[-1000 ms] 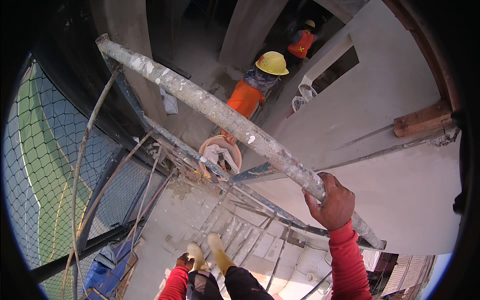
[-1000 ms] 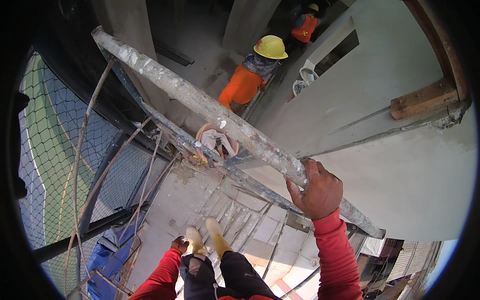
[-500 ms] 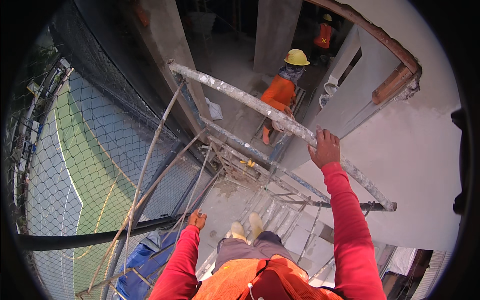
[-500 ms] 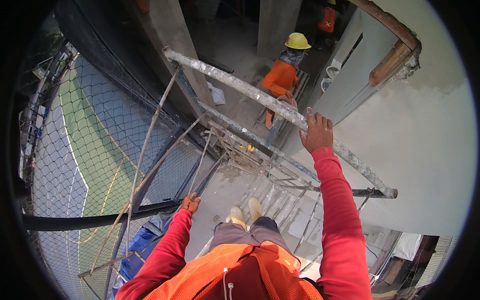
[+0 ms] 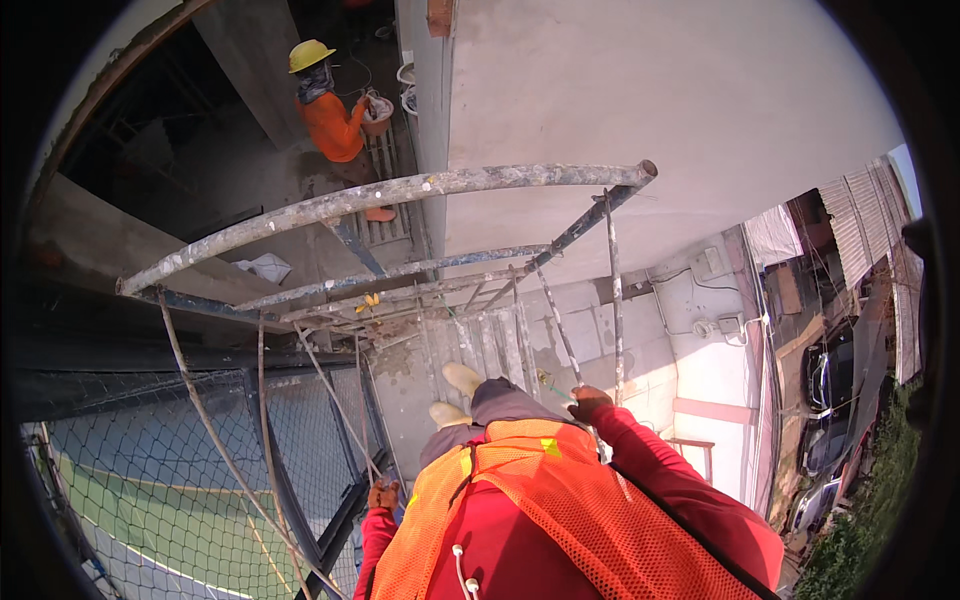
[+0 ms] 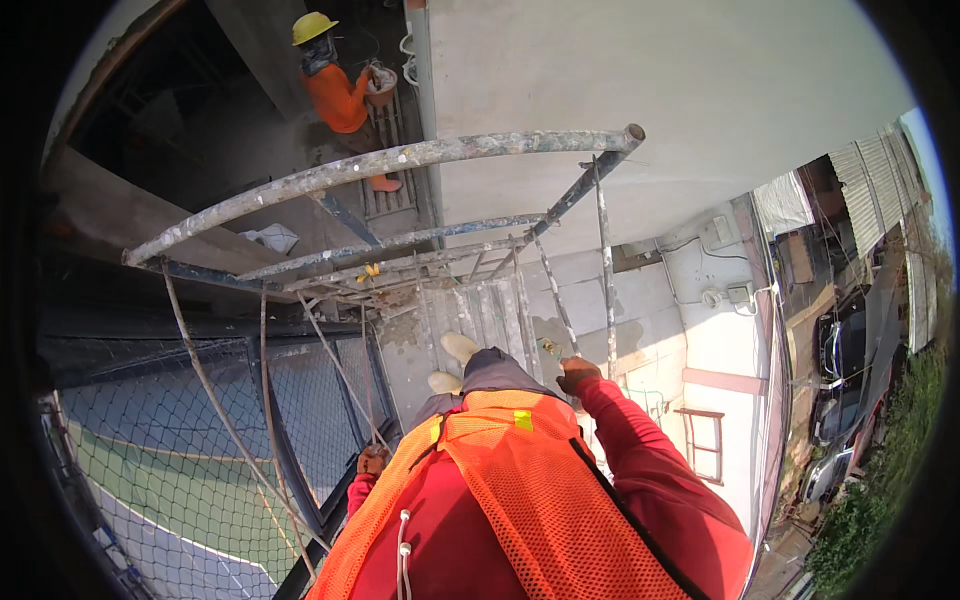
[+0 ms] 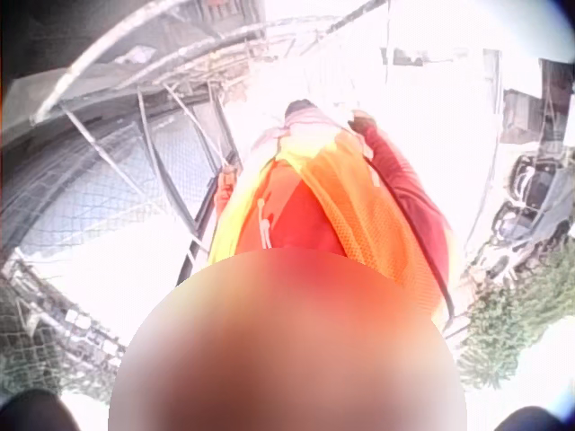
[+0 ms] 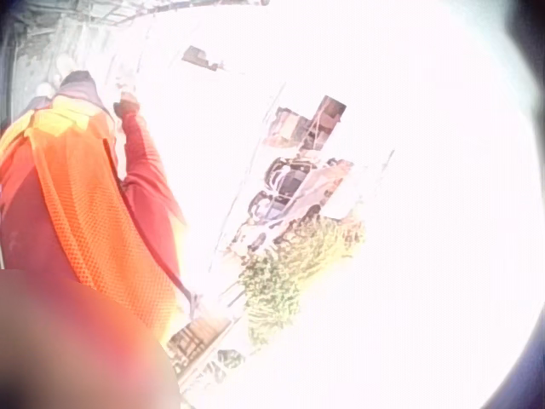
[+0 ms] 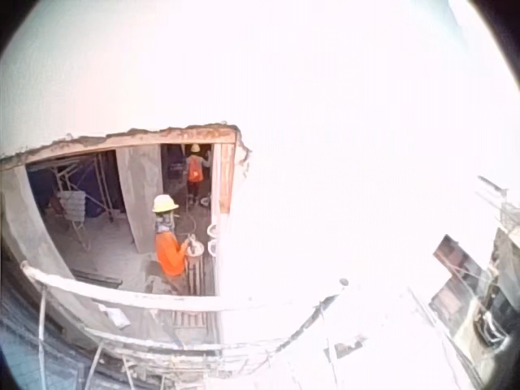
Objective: The person assembles scaffolding on a construction site. They lift and position wooden planks onto the metal frame, then secure metal poles using wire ties. Another worker is visible nearby.
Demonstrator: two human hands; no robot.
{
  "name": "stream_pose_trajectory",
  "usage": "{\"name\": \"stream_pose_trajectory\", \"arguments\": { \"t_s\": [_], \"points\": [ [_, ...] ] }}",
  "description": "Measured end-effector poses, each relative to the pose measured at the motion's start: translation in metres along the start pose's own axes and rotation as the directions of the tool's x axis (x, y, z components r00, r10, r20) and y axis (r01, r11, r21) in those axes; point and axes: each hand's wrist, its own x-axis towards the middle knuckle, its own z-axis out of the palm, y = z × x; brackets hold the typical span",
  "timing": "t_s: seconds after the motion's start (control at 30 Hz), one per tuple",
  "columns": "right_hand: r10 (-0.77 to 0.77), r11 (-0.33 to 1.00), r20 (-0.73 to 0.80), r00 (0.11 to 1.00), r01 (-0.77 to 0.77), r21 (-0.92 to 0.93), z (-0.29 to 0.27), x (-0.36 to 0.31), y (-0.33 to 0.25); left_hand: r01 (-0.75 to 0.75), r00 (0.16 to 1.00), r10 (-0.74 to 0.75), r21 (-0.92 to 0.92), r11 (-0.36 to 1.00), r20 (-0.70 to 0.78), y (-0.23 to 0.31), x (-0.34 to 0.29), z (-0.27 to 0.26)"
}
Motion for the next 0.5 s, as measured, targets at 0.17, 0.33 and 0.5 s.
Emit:
{"name": "stream_pose_trajectory", "arguments": {
  "t_s": [0.17,0.33,0.5],
  "points": [
    [0.188,0.955,-0.207,0.960,-0.129,0.268,-0.014,-0.019,0.045,-0.003,0.999,0.008,0.119,0.993,-0.043,0.053,0.046,-0.060],
    [0.276,0.802,-0.460,0.844,0.062,0.594,-0.077,0.014,0.039,-0.446,0.862,0.367,-0.180,0.877,-0.349,0.268,0.078,-0.182],
    [0.303,0.657,-0.585,0.752,0.280,0.700,-0.160,0.076,0.074,-0.868,0.313,0.788,0.177,0.464,-0.530,0.502,0.034,-0.275]
  ]
}}
